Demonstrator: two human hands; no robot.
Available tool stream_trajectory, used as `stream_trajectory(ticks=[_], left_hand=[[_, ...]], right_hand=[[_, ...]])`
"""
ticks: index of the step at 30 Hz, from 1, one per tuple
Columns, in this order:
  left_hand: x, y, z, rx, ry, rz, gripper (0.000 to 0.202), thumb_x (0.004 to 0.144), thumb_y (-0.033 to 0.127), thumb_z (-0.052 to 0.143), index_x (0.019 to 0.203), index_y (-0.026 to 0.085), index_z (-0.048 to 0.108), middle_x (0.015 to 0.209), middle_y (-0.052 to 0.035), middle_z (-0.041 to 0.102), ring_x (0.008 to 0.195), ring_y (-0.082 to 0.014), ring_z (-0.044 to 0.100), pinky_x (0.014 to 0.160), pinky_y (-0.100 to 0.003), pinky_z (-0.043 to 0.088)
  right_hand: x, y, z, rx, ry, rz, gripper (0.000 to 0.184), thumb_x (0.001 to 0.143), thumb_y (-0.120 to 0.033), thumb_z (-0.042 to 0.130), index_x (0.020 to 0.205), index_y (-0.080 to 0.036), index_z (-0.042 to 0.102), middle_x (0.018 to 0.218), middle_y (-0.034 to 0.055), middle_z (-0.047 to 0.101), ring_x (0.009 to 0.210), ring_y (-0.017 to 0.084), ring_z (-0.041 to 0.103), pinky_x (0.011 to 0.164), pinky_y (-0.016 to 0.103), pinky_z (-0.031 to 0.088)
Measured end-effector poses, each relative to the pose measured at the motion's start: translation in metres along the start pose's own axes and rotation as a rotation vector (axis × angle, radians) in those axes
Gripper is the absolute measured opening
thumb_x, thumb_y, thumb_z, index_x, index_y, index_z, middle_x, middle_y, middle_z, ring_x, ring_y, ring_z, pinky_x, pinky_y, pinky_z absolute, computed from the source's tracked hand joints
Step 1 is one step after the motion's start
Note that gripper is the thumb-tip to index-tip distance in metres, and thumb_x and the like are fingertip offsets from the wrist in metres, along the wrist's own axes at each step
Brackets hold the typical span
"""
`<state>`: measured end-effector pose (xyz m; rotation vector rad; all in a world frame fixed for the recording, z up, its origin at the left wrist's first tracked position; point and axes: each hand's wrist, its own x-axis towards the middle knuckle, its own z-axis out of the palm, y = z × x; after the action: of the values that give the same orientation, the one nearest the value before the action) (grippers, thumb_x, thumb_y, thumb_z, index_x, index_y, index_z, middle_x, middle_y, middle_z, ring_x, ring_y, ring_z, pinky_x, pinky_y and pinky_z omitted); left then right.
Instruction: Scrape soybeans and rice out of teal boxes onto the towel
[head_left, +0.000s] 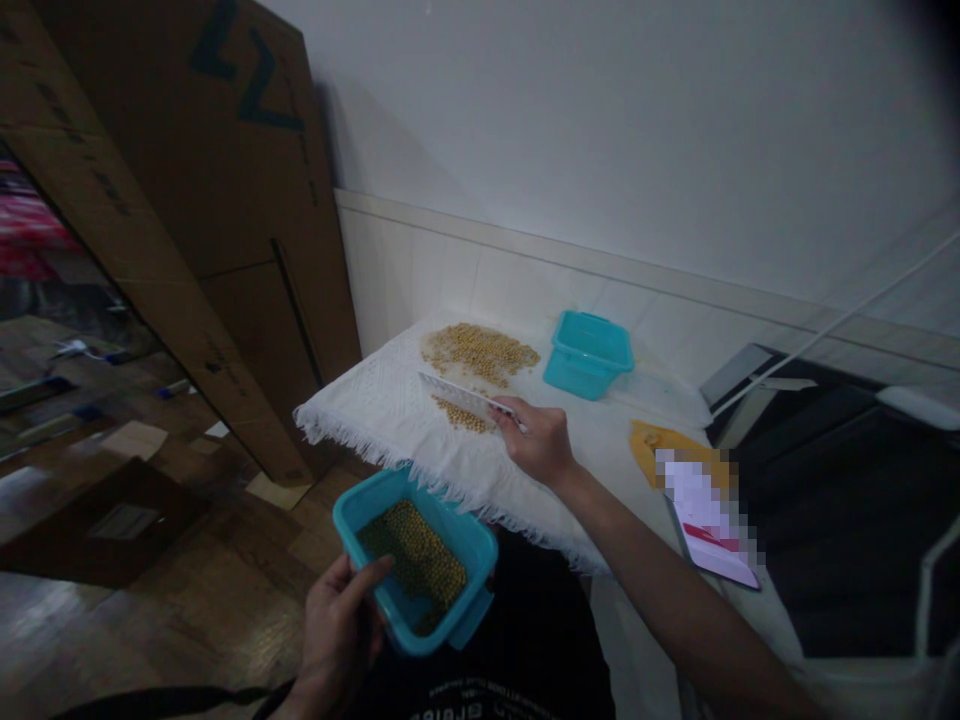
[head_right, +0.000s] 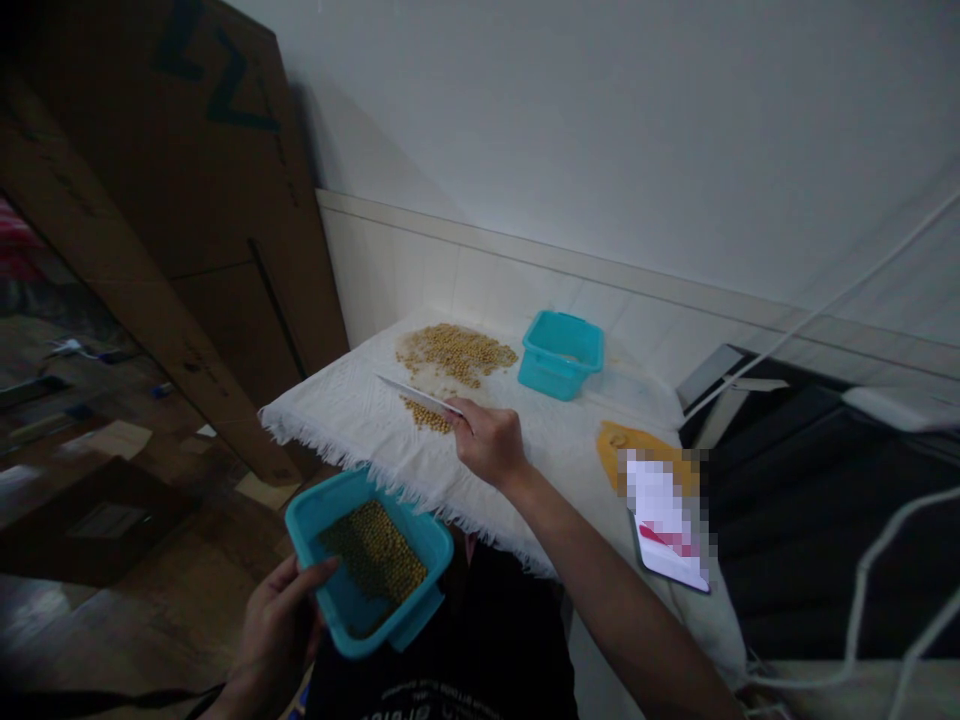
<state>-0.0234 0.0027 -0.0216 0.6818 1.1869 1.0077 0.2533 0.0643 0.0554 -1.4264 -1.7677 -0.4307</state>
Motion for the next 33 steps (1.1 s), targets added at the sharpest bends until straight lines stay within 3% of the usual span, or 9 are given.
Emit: stream_trajectory(ticks=[6,10,17,22,27,33], left_hand=[[-0.002,0.003,0.002,0.005,-0.005,-0.014,0.034,0.057,0.043,0.084,0.064,0.018,0.063,0.031,0.0067,0.048,0.021,-0.0083,0.035,0.024,-0.018,0.024],[-0.002,0.002,0.001,-0.050,-0.007,-0.019,0.033,0.055,0.040,0.085,0.069,0.017,0.064,0.040,0.0045,0.058,0.024,-0.0079,0.039,0.026,-0.019,0.029],[-0.006,0.012,0.009,-0.033,0.047,-0.030,0.036,0.049,0.041,0.085,0.060,0.019,0.060,0.032,0.0070,0.049,0.021,-0.0071,0.033,0.024,-0.018,0.023],[-0.007,0.012,0.009,-0.101,0.032,-0.017,0.034,0.049,0.033,0.087,0.070,0.016,0.067,0.044,0.0041,0.061,0.028,-0.0077,0.043,0.027,-0.018,0.029],[-0.001,0.002,0.000,-0.021,-0.005,-0.014,0.034,0.059,0.043,0.084,0.067,0.018,0.063,0.032,0.0073,0.049,0.020,-0.0084,0.035,0.024,-0.019,0.023],[-0.002,0.002,0.001,-0.035,0.004,-0.005,0.035,0.056,0.042,0.085,0.063,0.018,0.061,0.033,0.0063,0.050,0.021,-0.0084,0.037,0.024,-0.018,0.025]], right_hand=[[0.000,0.001,-0.001,-0.008,0.014,-0.024,0.024,0.095,-0.028,0.055,0.098,-0.019,0.077,0.081,0.0047,0.079,0.059,0.015,0.071,0.056,0.022,0.048],[-0.001,-0.001,0.000,-0.013,-0.002,0.001,0.022,0.094,-0.028,0.056,0.098,-0.020,0.077,0.080,0.0044,0.079,0.060,0.015,0.071,0.057,0.022,0.048],[-0.003,-0.006,0.000,0.013,0.008,0.007,0.023,0.095,-0.030,0.055,0.097,-0.021,0.077,0.081,0.0037,0.079,0.061,0.015,0.072,0.058,0.022,0.050],[-0.004,-0.007,0.001,0.012,0.016,-0.004,0.023,0.094,-0.029,0.056,0.096,-0.020,0.077,0.080,0.0045,0.079,0.059,0.015,0.071,0.057,0.022,0.049],[-0.004,-0.010,0.000,0.040,0.006,-0.018,0.024,0.096,-0.030,0.055,0.097,-0.020,0.076,0.081,0.0044,0.079,0.061,0.015,0.072,0.058,0.022,0.051],[-0.004,-0.007,0.000,-0.003,0.020,-0.026,0.023,0.095,-0.028,0.056,0.098,-0.019,0.077,0.079,0.0049,0.079,0.059,0.015,0.071,0.057,0.022,0.050]])
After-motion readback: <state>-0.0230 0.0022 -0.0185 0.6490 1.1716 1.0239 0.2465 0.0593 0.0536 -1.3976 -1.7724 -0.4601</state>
